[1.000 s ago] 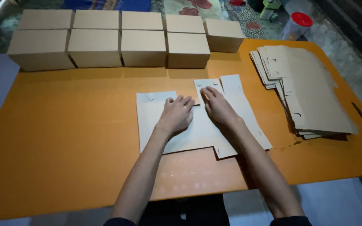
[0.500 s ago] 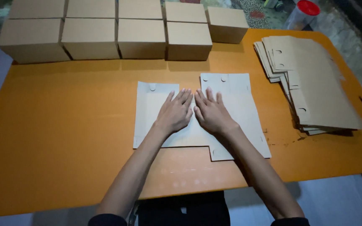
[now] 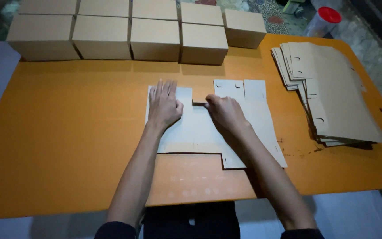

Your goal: Assembling a cardboard box from a flat template by folding and tucking flaps.

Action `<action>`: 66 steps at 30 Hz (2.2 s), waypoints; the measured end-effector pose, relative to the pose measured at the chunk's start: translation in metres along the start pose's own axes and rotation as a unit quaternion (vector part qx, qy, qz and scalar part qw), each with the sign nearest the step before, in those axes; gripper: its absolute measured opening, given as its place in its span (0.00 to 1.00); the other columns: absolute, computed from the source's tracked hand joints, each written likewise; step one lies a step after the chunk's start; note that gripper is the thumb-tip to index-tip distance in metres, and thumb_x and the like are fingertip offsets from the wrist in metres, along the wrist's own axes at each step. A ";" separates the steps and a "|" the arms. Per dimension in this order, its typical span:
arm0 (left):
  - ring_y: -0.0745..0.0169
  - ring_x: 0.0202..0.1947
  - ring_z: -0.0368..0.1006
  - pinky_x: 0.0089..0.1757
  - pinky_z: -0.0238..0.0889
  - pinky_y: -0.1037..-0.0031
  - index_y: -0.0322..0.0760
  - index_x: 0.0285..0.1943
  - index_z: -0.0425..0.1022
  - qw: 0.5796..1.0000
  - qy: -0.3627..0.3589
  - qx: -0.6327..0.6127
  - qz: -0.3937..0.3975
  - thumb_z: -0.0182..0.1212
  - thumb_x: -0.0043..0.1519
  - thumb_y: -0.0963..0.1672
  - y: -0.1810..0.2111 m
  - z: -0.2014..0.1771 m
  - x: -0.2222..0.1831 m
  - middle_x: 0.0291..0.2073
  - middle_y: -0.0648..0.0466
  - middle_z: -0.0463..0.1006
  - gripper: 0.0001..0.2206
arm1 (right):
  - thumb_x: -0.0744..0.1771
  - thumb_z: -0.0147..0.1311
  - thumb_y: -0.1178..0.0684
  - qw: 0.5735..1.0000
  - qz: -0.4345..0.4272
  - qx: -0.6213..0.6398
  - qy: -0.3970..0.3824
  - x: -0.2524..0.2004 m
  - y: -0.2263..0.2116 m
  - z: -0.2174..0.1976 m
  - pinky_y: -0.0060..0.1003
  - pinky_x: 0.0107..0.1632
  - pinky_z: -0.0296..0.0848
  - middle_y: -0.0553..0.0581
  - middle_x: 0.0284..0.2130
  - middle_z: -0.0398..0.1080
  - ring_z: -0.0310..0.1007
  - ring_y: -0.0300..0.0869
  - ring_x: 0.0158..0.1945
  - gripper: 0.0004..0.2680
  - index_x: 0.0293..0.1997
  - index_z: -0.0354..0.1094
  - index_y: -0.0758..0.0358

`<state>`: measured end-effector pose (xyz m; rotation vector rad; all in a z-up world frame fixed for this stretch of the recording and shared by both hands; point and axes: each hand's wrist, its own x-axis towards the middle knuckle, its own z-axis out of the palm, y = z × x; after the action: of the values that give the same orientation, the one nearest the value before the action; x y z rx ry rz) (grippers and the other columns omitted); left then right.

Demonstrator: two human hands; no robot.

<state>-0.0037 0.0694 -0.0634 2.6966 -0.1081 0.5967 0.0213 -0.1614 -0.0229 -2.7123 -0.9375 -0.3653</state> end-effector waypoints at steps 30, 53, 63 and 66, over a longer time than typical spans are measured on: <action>0.48 0.58 0.75 0.58 0.67 0.58 0.44 0.56 0.79 0.990 -0.039 -0.132 -0.008 0.49 0.59 0.38 -0.031 0.011 -0.016 0.51 0.48 0.82 0.19 | 0.72 0.42 0.48 0.984 -0.127 0.122 -0.006 0.034 -0.041 0.081 0.53 0.72 0.54 0.73 0.62 0.67 0.57 0.67 0.70 0.19 0.66 0.63 0.74; 0.36 0.65 0.58 0.61 0.53 0.49 0.39 0.68 0.63 0.997 0.061 -0.044 -0.029 0.50 0.51 0.35 -0.030 -0.001 -0.018 0.61 0.43 0.66 0.30 | 0.70 0.50 0.43 0.996 -0.008 0.092 0.022 0.050 -0.052 0.042 0.55 0.48 0.77 0.57 0.36 0.79 0.79 0.58 0.47 0.09 0.49 0.75 0.50; 0.32 0.65 0.57 0.63 0.42 0.39 0.35 0.75 0.59 0.999 0.009 0.017 -0.046 0.56 0.47 0.40 -0.037 -0.012 -0.009 0.53 0.45 0.67 0.39 | 0.67 0.59 0.46 0.980 0.003 0.032 0.198 0.073 -0.041 0.078 0.48 0.49 0.77 0.55 0.45 0.70 0.73 0.54 0.50 0.08 0.48 0.73 0.54; 0.43 0.52 0.72 0.54 0.61 0.52 0.33 0.59 0.75 0.999 -0.016 0.043 -0.026 0.56 0.51 0.39 -0.039 -0.018 -0.008 0.44 0.47 0.74 0.23 | 0.68 0.58 0.50 0.981 -0.031 0.014 0.193 0.078 -0.039 0.093 0.47 0.46 0.78 0.56 0.44 0.72 0.75 0.54 0.49 0.05 0.45 0.75 0.53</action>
<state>-0.0122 0.1125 -0.0655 2.7837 -0.0201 0.5547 0.0709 -0.0586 -0.0800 -2.4591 -0.9036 -0.8476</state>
